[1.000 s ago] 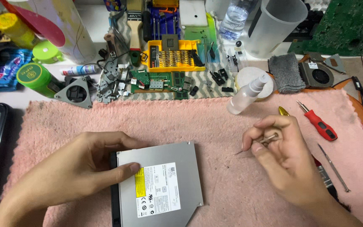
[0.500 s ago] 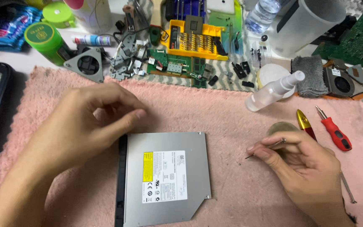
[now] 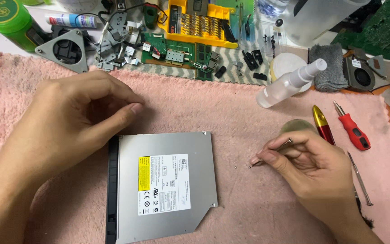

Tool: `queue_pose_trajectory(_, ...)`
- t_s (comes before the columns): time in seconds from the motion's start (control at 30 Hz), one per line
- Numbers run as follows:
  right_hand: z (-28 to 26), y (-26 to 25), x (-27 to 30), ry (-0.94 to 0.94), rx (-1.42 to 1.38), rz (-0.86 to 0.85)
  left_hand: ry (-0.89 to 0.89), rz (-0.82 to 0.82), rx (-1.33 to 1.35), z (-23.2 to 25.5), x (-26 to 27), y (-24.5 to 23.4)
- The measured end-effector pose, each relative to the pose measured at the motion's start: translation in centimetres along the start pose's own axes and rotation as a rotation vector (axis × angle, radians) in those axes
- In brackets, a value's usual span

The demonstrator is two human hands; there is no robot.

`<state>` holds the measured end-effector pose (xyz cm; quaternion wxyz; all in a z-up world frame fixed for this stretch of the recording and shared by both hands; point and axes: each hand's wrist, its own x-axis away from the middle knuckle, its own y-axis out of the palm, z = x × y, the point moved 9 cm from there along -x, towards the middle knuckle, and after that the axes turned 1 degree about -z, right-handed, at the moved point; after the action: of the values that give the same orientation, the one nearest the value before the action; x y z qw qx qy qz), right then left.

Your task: The person handles a silver optical drive, rotates it to inspect edges, and uses a small screwdriver to remove screws from the casing. They then use a brush to clean the drive surface and a red screwdriver to work on the side panel. The person places a small fan on the table at the end.

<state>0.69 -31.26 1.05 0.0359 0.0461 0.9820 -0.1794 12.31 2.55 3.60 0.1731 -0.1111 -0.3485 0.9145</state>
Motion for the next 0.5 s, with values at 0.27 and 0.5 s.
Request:
queue_pose_trajectory(0.27,0.39,-0.06,0.29,0.005,0.015,0.008,-0.006,-0.005,-0.02,-0.03,0.02,0.29)
queue_pose_trajectory(0.5,-0.47,0.36,0.34,-0.02,0.037,-0.008,0.064,-0.006,0.011,0.41,0.13,0.31)
